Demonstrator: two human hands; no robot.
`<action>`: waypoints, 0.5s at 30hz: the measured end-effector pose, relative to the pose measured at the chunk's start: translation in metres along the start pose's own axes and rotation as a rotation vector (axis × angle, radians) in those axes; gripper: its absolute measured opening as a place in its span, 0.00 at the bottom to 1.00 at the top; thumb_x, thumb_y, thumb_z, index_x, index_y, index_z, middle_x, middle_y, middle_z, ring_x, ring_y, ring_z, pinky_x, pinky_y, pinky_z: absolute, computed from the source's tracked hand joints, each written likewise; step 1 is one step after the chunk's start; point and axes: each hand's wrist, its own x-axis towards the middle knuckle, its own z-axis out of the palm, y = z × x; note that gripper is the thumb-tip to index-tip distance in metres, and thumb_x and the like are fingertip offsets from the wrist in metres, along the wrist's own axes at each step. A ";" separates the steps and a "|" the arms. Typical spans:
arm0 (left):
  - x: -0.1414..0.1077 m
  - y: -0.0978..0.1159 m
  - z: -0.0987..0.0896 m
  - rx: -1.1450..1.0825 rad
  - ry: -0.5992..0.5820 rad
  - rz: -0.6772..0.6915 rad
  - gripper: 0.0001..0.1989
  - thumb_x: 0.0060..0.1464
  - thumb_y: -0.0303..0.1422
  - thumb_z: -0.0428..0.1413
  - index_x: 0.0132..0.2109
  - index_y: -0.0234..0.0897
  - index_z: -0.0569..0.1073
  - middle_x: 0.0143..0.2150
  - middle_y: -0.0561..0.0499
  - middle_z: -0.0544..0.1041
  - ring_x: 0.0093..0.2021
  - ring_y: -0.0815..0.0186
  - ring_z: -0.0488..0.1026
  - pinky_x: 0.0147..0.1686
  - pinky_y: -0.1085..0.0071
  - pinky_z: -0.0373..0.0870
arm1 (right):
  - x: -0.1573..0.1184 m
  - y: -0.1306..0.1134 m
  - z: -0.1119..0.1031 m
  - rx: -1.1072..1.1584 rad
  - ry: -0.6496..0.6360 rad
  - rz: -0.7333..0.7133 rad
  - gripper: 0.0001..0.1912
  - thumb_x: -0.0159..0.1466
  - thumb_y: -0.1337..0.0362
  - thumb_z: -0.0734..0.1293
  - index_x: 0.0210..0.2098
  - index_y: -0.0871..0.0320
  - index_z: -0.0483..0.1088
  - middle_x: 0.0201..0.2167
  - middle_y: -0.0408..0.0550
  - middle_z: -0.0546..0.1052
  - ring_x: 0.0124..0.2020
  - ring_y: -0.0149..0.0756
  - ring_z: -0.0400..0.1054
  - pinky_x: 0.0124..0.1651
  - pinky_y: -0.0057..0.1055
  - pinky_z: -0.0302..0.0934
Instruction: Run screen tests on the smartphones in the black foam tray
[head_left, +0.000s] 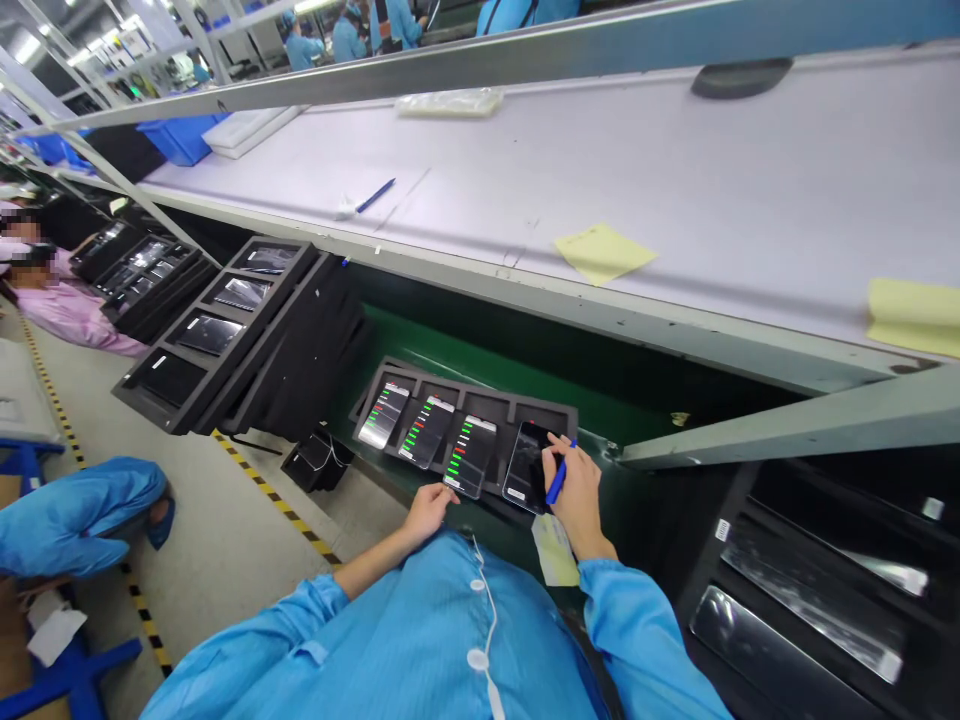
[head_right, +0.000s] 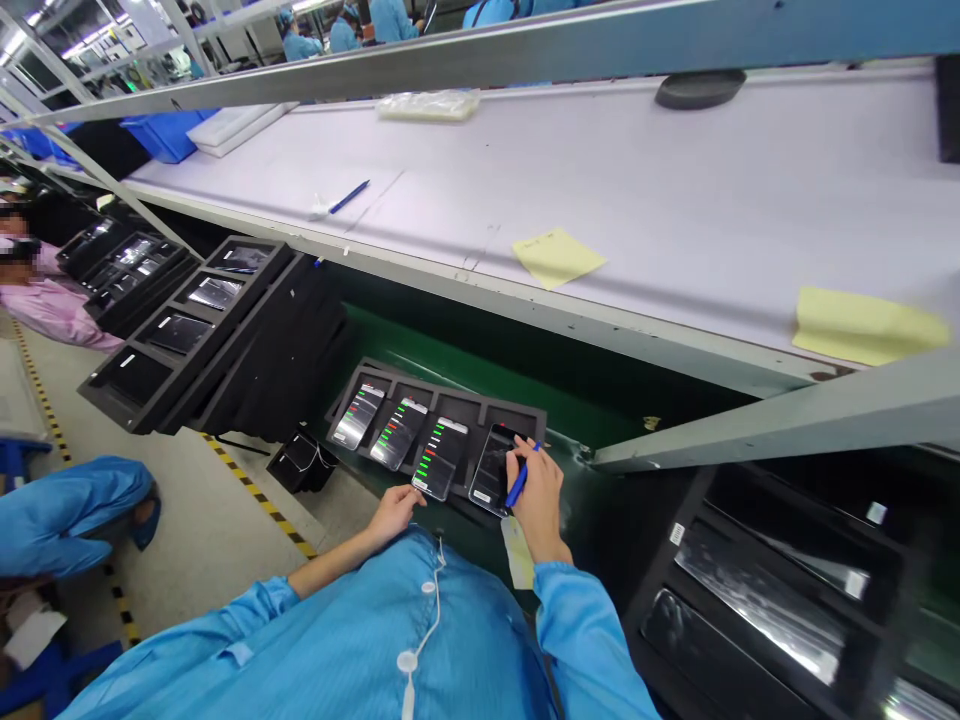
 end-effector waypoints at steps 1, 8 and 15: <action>-0.002 -0.002 0.002 0.066 0.011 0.023 0.34 0.65 0.63 0.54 0.30 0.36 0.78 0.20 0.58 0.60 0.24 0.69 0.59 0.30 0.69 0.55 | 0.008 0.006 0.002 0.007 -0.008 -0.018 0.16 0.79 0.50 0.60 0.48 0.52 0.73 0.58 0.58 0.82 0.63 0.52 0.73 0.67 0.53 0.60; -0.005 0.002 0.040 0.158 -0.247 0.075 0.27 0.68 0.56 0.56 0.37 0.36 0.78 0.24 0.57 0.69 0.28 0.68 0.64 0.34 0.70 0.61 | 0.044 0.023 0.027 -0.041 -0.109 -0.146 0.15 0.80 0.53 0.58 0.48 0.53 0.72 0.55 0.56 0.83 0.51 0.48 0.78 0.61 0.48 0.62; 0.009 0.011 0.081 -0.111 -0.362 0.028 0.31 0.60 0.63 0.63 0.45 0.37 0.73 0.31 0.52 0.81 0.26 0.70 0.71 0.33 0.71 0.66 | 0.041 0.022 0.026 -0.095 -0.190 -0.187 0.15 0.81 0.56 0.57 0.48 0.54 0.73 0.56 0.56 0.83 0.49 0.47 0.77 0.59 0.45 0.59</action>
